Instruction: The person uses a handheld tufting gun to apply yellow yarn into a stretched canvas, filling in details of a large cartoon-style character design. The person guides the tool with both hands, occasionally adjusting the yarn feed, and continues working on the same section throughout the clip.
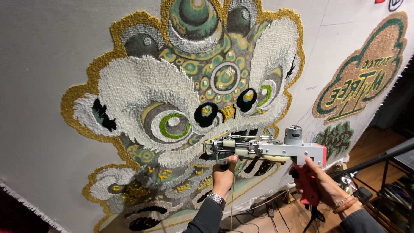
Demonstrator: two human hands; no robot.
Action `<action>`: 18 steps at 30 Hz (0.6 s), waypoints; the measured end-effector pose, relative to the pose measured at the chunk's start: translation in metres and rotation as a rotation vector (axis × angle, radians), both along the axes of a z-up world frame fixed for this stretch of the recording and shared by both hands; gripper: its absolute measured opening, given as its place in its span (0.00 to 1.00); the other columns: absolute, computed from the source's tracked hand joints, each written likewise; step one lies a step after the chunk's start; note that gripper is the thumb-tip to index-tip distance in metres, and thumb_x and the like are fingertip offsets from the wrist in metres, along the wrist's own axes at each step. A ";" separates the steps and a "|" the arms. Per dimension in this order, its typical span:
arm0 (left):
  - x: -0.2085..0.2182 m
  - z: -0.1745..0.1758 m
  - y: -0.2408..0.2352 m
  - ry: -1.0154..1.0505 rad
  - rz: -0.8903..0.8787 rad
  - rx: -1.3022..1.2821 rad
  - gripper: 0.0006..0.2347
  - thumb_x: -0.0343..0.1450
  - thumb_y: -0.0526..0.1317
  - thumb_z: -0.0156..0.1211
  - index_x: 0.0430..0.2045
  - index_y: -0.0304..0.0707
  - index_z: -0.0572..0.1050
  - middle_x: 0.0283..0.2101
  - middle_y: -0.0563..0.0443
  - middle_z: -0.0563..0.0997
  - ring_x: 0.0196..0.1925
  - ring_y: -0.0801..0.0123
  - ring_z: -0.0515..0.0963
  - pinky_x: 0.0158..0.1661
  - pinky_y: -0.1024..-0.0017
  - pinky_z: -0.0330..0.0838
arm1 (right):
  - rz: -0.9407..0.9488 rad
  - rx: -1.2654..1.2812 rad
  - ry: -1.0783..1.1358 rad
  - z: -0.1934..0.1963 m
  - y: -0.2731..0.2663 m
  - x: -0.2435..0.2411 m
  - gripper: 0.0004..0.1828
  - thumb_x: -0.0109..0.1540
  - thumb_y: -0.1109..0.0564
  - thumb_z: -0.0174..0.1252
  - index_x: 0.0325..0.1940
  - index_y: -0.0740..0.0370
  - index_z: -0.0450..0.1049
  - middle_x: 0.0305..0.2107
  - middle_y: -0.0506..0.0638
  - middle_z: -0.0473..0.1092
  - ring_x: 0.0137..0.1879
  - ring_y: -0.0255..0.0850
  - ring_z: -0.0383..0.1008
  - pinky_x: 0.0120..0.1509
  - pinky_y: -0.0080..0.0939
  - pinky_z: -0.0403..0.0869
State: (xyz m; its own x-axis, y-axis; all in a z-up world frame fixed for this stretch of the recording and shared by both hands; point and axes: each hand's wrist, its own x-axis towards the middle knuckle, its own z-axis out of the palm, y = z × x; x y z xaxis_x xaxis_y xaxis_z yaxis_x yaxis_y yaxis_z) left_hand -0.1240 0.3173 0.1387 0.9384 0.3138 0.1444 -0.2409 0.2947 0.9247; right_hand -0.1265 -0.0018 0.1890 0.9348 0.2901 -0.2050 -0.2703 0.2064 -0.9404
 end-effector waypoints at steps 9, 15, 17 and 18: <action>0.040 0.026 -0.026 -0.018 0.016 0.083 0.11 0.71 0.41 0.66 0.39 0.29 0.84 0.37 0.53 0.86 0.39 0.76 0.80 0.43 0.75 0.74 | 0.025 0.107 0.008 0.020 -0.028 0.040 0.42 0.60 0.27 0.48 0.54 0.69 0.74 0.28 0.55 0.74 0.28 0.41 0.72 0.30 0.42 0.72; 0.053 0.058 -0.040 -0.018 0.048 0.053 0.11 0.70 0.40 0.66 0.39 0.30 0.83 0.40 0.51 0.87 0.43 0.74 0.83 0.47 0.74 0.75 | 0.141 0.111 -0.105 0.048 -0.040 0.061 0.42 0.58 0.27 0.49 0.52 0.69 0.77 0.22 0.54 0.72 0.22 0.40 0.69 0.27 0.38 0.70; 0.056 0.065 -0.045 -0.011 0.068 0.073 0.11 0.70 0.40 0.66 0.39 0.30 0.83 0.40 0.50 0.87 0.43 0.73 0.83 0.47 0.74 0.75 | 0.127 0.094 -0.111 0.055 -0.046 0.070 0.42 0.59 0.27 0.49 0.52 0.71 0.76 0.22 0.54 0.71 0.23 0.40 0.69 0.27 0.38 0.70; 0.057 0.068 -0.046 0.011 0.075 0.082 0.10 0.70 0.40 0.66 0.39 0.31 0.83 0.40 0.50 0.87 0.43 0.73 0.83 0.47 0.74 0.75 | 0.101 0.083 -0.107 0.056 -0.048 0.073 0.42 0.60 0.27 0.49 0.51 0.72 0.76 0.23 0.54 0.71 0.24 0.40 0.69 0.28 0.39 0.70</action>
